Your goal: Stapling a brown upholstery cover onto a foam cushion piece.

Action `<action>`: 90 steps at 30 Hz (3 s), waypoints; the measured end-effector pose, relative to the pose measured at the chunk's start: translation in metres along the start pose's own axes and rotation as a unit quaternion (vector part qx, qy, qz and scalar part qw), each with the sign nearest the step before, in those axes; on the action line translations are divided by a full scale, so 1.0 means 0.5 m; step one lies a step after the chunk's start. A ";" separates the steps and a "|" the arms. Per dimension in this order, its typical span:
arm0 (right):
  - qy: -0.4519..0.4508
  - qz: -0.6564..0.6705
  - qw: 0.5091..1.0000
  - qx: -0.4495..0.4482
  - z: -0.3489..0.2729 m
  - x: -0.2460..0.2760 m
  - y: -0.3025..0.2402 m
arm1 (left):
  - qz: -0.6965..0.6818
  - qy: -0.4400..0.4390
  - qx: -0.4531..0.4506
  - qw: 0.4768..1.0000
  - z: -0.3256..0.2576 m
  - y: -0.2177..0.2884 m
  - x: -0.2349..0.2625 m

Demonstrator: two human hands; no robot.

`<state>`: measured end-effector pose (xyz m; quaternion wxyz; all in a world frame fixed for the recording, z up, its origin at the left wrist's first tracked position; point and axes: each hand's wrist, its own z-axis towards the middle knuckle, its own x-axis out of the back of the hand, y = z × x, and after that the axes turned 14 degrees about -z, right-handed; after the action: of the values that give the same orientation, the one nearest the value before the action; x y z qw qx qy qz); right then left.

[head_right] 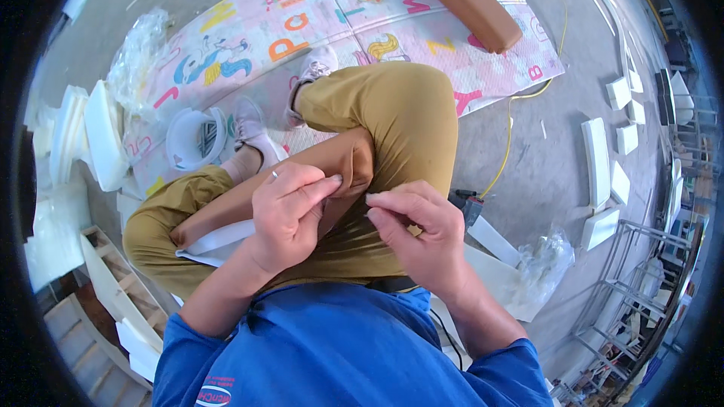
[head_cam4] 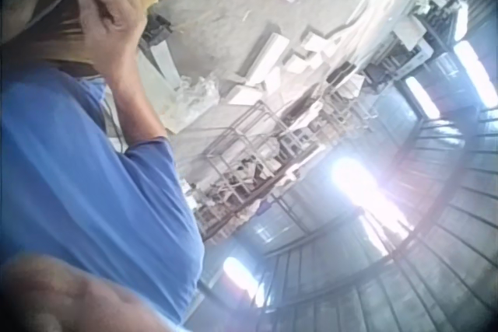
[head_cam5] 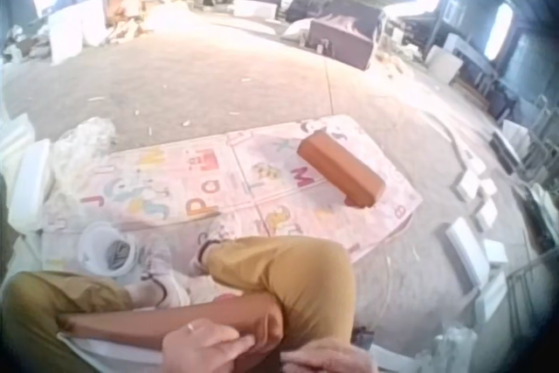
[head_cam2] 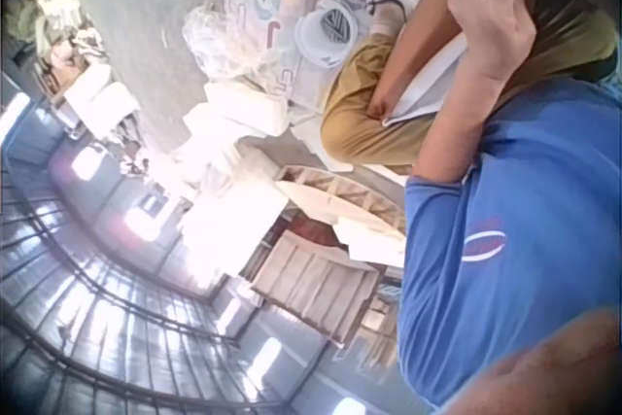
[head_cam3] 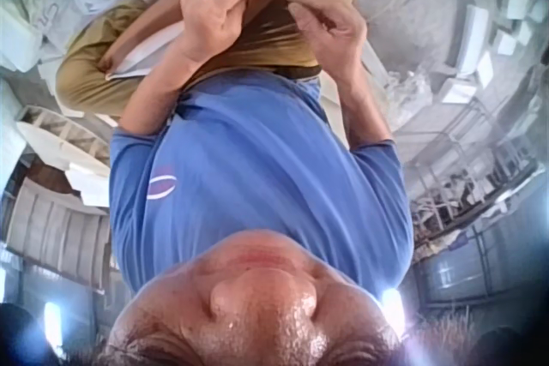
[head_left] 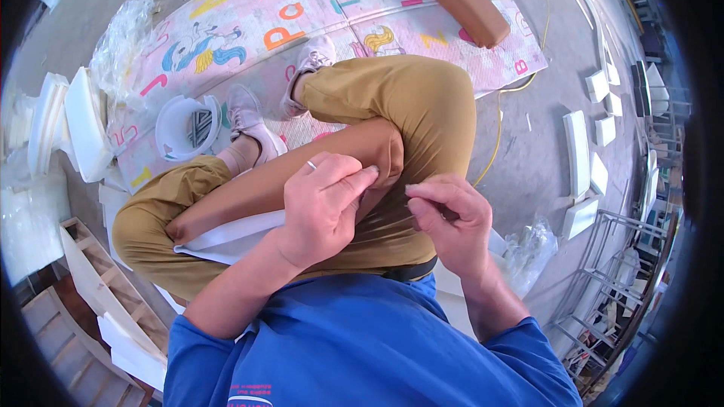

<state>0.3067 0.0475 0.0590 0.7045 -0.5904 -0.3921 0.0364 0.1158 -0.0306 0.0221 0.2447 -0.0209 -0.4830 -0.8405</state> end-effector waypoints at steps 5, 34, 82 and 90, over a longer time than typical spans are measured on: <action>0.006 -0.196 0.971 0.139 0.022 -0.017 -0.009 | -0.009 -0.021 0.025 0.999 0.005 0.002 0.001; 0.137 -0.074 0.859 -0.487 -0.307 -0.037 0.897 | 0.157 -0.086 -0.060 0.982 0.012 -0.005 -0.049; -0.060 -0.346 0.901 -0.253 -0.054 0.076 -0.130 | 0.004 0.003 -0.027 1.000 -0.029 -0.045 -0.115; -0.062 -0.345 0.894 -0.279 -0.040 0.067 -0.138 | 0.012 0.049 -0.068 0.996 -0.028 -0.054 -0.131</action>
<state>0.3131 0.0281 0.1353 0.4531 -0.5868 -0.6081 -0.2837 0.1647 -0.0053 -0.0250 0.2765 -0.0023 -0.4120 -0.8682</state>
